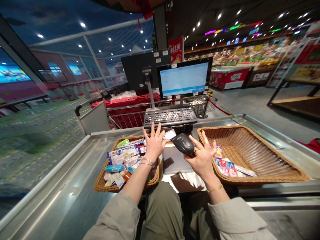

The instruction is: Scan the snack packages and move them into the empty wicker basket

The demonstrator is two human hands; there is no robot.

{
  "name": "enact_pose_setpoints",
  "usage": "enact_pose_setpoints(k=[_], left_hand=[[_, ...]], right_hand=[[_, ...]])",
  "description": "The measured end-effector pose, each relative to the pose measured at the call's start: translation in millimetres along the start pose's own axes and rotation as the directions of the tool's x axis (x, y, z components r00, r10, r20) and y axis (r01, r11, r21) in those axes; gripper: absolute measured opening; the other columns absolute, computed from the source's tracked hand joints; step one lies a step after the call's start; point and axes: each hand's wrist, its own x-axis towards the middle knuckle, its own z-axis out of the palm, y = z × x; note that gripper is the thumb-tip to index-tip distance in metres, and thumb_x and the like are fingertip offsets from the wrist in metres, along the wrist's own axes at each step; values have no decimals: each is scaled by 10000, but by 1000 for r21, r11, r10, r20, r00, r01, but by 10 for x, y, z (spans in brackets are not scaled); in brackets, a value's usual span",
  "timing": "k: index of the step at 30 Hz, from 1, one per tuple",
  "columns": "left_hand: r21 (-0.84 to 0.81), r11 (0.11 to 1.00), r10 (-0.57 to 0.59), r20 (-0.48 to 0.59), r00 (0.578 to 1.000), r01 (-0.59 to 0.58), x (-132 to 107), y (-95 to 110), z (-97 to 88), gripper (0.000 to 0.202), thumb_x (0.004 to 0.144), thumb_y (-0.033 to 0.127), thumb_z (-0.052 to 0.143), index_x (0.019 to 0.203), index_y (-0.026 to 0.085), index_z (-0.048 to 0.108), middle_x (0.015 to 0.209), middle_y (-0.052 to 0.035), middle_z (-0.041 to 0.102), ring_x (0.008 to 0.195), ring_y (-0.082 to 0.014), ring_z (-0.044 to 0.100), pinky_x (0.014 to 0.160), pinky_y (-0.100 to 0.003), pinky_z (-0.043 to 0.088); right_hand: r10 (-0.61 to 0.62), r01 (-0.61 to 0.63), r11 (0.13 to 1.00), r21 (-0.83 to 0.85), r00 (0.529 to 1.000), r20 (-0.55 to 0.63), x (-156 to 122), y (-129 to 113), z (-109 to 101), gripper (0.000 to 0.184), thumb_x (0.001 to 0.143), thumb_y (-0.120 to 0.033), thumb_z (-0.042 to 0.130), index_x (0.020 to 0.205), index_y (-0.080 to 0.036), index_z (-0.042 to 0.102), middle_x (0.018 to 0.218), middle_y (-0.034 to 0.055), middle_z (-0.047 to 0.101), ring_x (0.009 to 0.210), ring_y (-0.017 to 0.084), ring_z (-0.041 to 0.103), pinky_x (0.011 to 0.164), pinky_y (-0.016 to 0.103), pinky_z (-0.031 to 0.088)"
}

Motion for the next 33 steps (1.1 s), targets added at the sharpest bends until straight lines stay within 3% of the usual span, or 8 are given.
enact_pose_setpoints(k=[16, 22, 33], left_hand=[[-25, 1000, -8, 5, 1000, 8, 20, 24, -29, 512, 936, 496, 583, 1395, 269, 588, 1677, -53, 235, 1576, -372, 66, 1177, -780, -67], [-24, 1000, -15, -2, 1000, 15, 10, 22, -23, 497, 945, 503, 565, 1388, 277, 594, 1678, -44, 228, 1576, -372, 63, 1178, -781, -57], [-54, 999, 4, -12, 1000, -5, 58, 131, -37, 542, 949, 540, 538, 1422, 278, 571, 1677, -52, 228, 1577, -368, 50, 1181, -768, -88]], right_hand=[[-11, 10, 1000, 27, 1000, 15, -27, -3, -66, 147, 782, -304, 639, 879, -253, 736, 1296, 12, 711, 1467, 362, 374, 1189, 679, 93], [3, -3, 1000, 25, 1000, -11, -21, 10, -97, 103, 764, -315, 655, 785, -240, 722, 1310, 20, 704, 1484, 360, 350, 1197, 659, 94], [61, -67, 995, -69, 994, -89, -16, 123, -141, 150, 811, -371, 647, 820, -236, 712, 1348, 46, 680, 1485, 375, 349, 1181, 688, 118]])
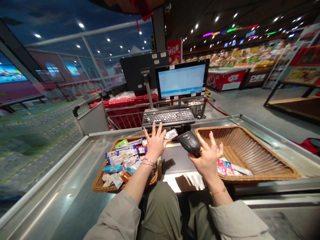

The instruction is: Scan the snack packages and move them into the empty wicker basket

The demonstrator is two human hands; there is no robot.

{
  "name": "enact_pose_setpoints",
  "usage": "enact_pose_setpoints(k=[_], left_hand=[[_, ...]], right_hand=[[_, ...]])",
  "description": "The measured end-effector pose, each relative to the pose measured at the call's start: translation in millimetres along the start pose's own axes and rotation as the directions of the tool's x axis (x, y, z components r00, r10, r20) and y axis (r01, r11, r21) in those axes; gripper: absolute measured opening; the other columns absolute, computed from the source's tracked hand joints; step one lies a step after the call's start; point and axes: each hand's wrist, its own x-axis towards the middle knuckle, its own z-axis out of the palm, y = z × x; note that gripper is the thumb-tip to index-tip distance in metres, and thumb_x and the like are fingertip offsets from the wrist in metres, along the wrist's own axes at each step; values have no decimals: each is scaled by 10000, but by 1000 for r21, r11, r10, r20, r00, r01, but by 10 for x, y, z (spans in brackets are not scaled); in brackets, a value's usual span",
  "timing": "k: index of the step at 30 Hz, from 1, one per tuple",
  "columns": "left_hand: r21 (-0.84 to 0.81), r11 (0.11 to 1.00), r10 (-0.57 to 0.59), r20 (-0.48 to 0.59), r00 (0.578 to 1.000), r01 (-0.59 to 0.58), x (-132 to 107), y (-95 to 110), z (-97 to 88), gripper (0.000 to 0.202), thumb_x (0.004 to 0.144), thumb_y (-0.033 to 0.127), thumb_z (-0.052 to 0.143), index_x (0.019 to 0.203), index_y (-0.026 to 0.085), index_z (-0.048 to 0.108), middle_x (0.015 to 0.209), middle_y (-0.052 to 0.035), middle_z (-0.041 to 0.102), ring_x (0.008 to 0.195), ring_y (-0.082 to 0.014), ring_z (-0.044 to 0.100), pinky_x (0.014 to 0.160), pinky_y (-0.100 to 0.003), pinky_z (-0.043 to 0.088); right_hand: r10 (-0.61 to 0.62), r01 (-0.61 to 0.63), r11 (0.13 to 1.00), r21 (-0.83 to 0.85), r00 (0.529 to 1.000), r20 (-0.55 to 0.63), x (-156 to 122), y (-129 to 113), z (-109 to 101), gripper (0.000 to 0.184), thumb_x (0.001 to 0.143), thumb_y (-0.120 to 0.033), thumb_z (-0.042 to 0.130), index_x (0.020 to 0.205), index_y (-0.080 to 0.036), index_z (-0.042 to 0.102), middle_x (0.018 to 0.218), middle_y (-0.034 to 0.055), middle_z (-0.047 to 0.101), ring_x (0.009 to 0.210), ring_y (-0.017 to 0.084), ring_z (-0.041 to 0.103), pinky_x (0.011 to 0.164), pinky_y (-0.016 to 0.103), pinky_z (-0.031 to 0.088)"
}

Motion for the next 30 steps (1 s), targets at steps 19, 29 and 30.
enact_pose_setpoints(k=[19, 29, 30], left_hand=[[-75, 972, 221, -16, 975, -222, 298, 814, 14, 504, 962, 498, 541, 1433, 320, 548, 1685, -45, 206, 1575, -361, 49, 1183, -767, -77], [-123, 921, 371, -5, 929, -369, 372, 1283, 180, 430, 983, 394, 541, 1411, 349, 546, 1691, -45, 196, 1573, -338, 36, 1187, -760, -31], [-128, 916, 384, 0, 923, -381, 376, 1326, 194, 430, 987, 394, 531, 1415, 352, 542, 1690, -46, 199, 1573, -340, 36, 1187, -763, -21]], right_hand=[[248, -261, 964, -54, 952, -177, 51, 656, -363, 501, 862, -505, 600, 1253, -197, 658, 1308, 166, 670, 1487, 383, 330, 1170, 700, 91], [369, -417, 901, -117, 881, -295, -6, 1130, -630, 590, 808, -488, 650, 1322, -199, 620, 1351, 185, 631, 1457, 395, 357, 1176, 683, 104], [381, -432, 894, -119, 873, -304, -13, 1168, -654, 590, 802, -489, 655, 1315, -198, 625, 1344, 188, 634, 1455, 396, 361, 1174, 682, 109]])
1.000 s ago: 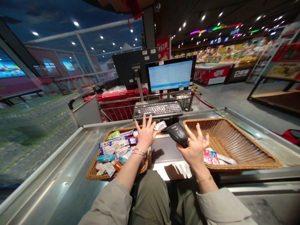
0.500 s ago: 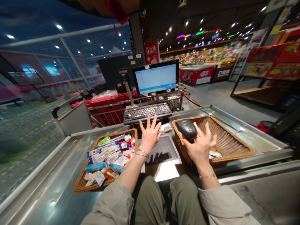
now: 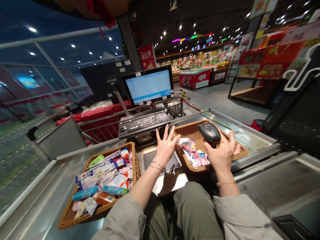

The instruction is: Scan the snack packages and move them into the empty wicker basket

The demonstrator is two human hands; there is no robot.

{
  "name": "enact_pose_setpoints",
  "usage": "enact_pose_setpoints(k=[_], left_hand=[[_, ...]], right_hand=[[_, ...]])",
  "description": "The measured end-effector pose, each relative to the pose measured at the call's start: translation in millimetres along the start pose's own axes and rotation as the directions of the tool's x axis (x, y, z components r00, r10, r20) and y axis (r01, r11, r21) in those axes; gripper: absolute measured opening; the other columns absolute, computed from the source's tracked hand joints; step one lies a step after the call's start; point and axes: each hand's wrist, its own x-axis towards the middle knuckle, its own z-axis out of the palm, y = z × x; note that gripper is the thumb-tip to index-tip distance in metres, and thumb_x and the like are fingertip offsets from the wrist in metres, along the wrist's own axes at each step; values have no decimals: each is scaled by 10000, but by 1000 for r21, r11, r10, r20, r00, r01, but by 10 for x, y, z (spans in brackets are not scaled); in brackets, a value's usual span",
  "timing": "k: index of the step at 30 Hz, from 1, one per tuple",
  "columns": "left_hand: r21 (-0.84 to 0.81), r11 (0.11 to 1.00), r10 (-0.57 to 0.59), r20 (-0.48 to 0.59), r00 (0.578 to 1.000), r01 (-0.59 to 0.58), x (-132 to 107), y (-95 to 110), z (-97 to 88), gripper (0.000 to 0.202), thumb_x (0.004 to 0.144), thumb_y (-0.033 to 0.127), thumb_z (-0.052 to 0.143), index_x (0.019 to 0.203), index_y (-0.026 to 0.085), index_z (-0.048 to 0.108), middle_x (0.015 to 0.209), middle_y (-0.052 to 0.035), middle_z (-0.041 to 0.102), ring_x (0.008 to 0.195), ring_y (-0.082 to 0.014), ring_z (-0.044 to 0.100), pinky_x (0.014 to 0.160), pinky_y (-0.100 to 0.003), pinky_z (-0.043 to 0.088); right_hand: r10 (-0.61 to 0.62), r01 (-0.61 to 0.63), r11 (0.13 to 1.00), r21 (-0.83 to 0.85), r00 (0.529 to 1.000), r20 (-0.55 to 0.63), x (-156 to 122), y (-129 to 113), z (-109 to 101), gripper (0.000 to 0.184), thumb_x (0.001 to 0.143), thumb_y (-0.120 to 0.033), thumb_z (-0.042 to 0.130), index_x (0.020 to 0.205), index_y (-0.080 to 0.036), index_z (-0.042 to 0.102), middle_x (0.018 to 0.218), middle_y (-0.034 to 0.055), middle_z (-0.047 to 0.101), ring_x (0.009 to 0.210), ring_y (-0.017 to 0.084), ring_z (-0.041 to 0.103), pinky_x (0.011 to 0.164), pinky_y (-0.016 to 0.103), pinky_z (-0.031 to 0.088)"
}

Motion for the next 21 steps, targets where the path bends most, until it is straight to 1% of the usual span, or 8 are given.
enact_pose_setpoints(k=[3, 6, 8, 11, 13, 16, 21], left_hand=[[-21, 999, 40, 21, 999, -40, 64, 125, 66, 448, 1018, 345, 459, 1463, 376, 495, 1688, -44, 217, 1572, -343, 54, 1180, -782, 21], [-50, 997, 68, 46, 997, -65, 137, 277, 156, 525, 1034, 290, 395, 1545, 411, 362, 1678, -33, 263, 1570, -344, 101, 1166, -807, 70], [-64, 996, 70, 62, 996, -66, 181, 375, 219, 574, 1034, 260, 379, 1581, 401, 276, 1670, -28, 290, 1568, -335, 136, 1166, -807, 101], [-68, 996, 57, 61, 997, -52, 215, 462, 278, 588, 1033, 254, 376, 1598, 348, 247, 1666, -43, 298, 1566, -324, 166, 1171, -797, 132], [-66, 997, 46, 50, 998, -42, 205, 466, 281, 559, 1040, 315, 373, 1592, 317, 282, 1665, -60, 299, 1566, -323, 171, 1176, -790, 134], [-59, 998, 39, 40, 998, -36, 143, 409, 235, 541, 1039, 408, 371, 1566, 285, 354, 1666, -77, 295, 1569, -322, 165, 1184, -781, 116], [-39, 999, -14, 38, 999, 15, -64, 259, 108, 566, 1018, 472, 417, 1538, 248, 410, 1673, -98, 270, 1577, -332, 111, 1186, -779, 83]], right_hand=[[30, -30, 1000, -9, 1000, 4, 32, 96, -42, 555, 797, -485, 654, 1270, -195, 650, 1302, 182, 658, 1448, 405, 362, 1162, 691, 113], [56, -56, 998, -34, 998, 18, 45, 157, -77, 557, 795, -471, 640, 1270, -181, 646, 1329, 195, 629, 1429, 404, 367, 1158, 688, 123], [95, -94, 994, -53, 995, 25, 47, 179, -102, 588, 786, -478, 635, 1291, -177, 633, 1363, 197, 600, 1424, 389, 369, 1166, 676, 126], [150, -147, 987, -71, 988, 41, 52, 187, -141, 616, 776, -513, 626, 1303, -194, 632, 1370, 169, 610, 1443, 363, 365, 1185, 658, 115], [172, -168, 983, -76, 984, 44, 57, 181, -163, 609, 774, -524, 618, 1293, -206, 641, 1360, 155, 629, 1453, 361, 363, 1187, 657, 109], [191, -188, 980, -58, 980, 47, 58, 151, -177, 591, 765, -520, 627, 1263, -203, 660, 1338, 151, 653, 1461, 368, 356, 1182, 660, 110], [169, -168, 986, -22, 982, 85, 19, 16, -130, 580, 765, -537, 625, 1221, -183, 684, 1304, 157, 679, 1468, 359, 356, 1185, 654, 124]])
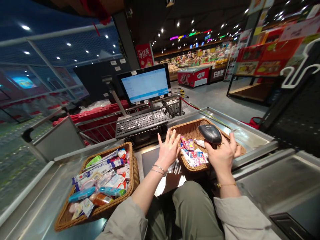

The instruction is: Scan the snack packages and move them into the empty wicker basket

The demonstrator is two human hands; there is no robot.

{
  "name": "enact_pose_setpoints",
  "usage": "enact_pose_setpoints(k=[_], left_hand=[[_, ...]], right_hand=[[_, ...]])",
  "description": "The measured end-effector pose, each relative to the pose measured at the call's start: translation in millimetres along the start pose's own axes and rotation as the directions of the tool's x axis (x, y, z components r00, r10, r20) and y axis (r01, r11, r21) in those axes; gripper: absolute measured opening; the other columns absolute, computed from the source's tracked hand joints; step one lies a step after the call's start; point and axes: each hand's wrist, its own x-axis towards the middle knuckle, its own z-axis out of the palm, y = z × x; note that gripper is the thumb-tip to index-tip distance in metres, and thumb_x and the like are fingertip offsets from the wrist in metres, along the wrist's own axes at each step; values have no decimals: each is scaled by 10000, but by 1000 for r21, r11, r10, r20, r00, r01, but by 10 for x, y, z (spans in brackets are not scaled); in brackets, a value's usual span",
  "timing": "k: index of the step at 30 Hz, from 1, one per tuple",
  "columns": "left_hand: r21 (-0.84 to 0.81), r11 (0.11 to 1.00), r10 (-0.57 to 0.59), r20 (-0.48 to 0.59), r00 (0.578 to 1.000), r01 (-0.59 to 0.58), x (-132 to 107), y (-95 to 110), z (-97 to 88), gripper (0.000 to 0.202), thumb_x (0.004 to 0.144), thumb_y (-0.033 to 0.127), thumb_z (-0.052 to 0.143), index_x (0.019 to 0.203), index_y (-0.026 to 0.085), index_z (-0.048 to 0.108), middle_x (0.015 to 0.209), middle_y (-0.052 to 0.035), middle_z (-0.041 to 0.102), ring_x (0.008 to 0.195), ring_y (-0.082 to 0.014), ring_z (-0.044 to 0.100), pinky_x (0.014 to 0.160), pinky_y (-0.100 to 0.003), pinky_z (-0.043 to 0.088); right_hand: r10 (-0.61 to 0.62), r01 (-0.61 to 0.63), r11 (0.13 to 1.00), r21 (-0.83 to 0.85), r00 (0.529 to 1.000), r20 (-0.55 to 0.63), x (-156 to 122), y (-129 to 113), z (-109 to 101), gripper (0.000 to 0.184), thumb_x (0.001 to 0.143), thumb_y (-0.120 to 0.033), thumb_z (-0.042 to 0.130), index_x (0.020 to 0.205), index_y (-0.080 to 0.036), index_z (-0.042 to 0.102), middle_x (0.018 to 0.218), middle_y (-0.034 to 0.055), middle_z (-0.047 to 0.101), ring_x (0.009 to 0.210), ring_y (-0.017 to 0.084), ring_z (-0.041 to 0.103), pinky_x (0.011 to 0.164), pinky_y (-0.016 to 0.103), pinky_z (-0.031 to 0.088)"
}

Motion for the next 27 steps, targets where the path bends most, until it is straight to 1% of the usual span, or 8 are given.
enact_pose_setpoints(k=[7, 12, 16, 21, 27], left_hand=[[34, 990, -139, 2, 990, 139, -422, -261, -156, 604, 1005, 519, 435, 1539, 238, 410, 1671, -103, 268, 1573, -342, 131, 1180, -787, 88], [61, 967, -250, 5, 968, 249, -721, -484, -256, 624, 1001, 525, 446, 1550, 234, 390, 1675, -88, 250, 1572, -342, 136, 1185, -776, 112], [90, 946, -313, -12, 950, 312, -941, -694, -334, 632, 995, 520, 467, 1553, 237, 384, 1675, -86, 249, 1573, -334, 136, 1192, -762, 119], [123, 907, -405, -17, 914, 404, -1241, -997, -462, 621, 995, 493, 480, 1550, 227, 392, 1667, -107, 266, 1568, -340, 162, 1187, -764, 110], [196, 846, -500, -28, 866, 495, -1674, -1369, -593, 624, 981, 476, 513, 1539, 214, 416, 1652, -157, 291, 1563, -367, 150, 1182, -767, 84]], right_hand=[[-84, 80, 993, 84, 996, 38, -125, -275, 110, 523, 781, -554, 609, 1139, -188, 715, 1295, 143, 694, 1481, 359, 347, 1195, 657, 94], [-133, 125, 986, 113, 989, 64, -211, -474, 181, 509, 795, -540, 624, 1157, -192, 710, 1310, 145, 688, 1480, 368, 351, 1190, 665, 101], [-157, 143, 981, 129, 981, 110, -281, -619, 253, 468, 791, -535, 625, 1103, -199, 723, 1289, 139, 700, 1478, 373, 350, 1183, 667, 103], [-219, 197, 969, 146, 964, 149, -393, -806, 374, 519, 789, -529, 587, 1160, -186, 705, 1298, 140, 692, 1475, 366, 345, 1169, 673, 117], [-265, 227, 954, 195, 944, 198, -552, -1005, 523, 461, 784, -484, 615, 1127, -188, 705, 1320, 150, 679, 1480, 356, 338, 1178, 669, 114]])
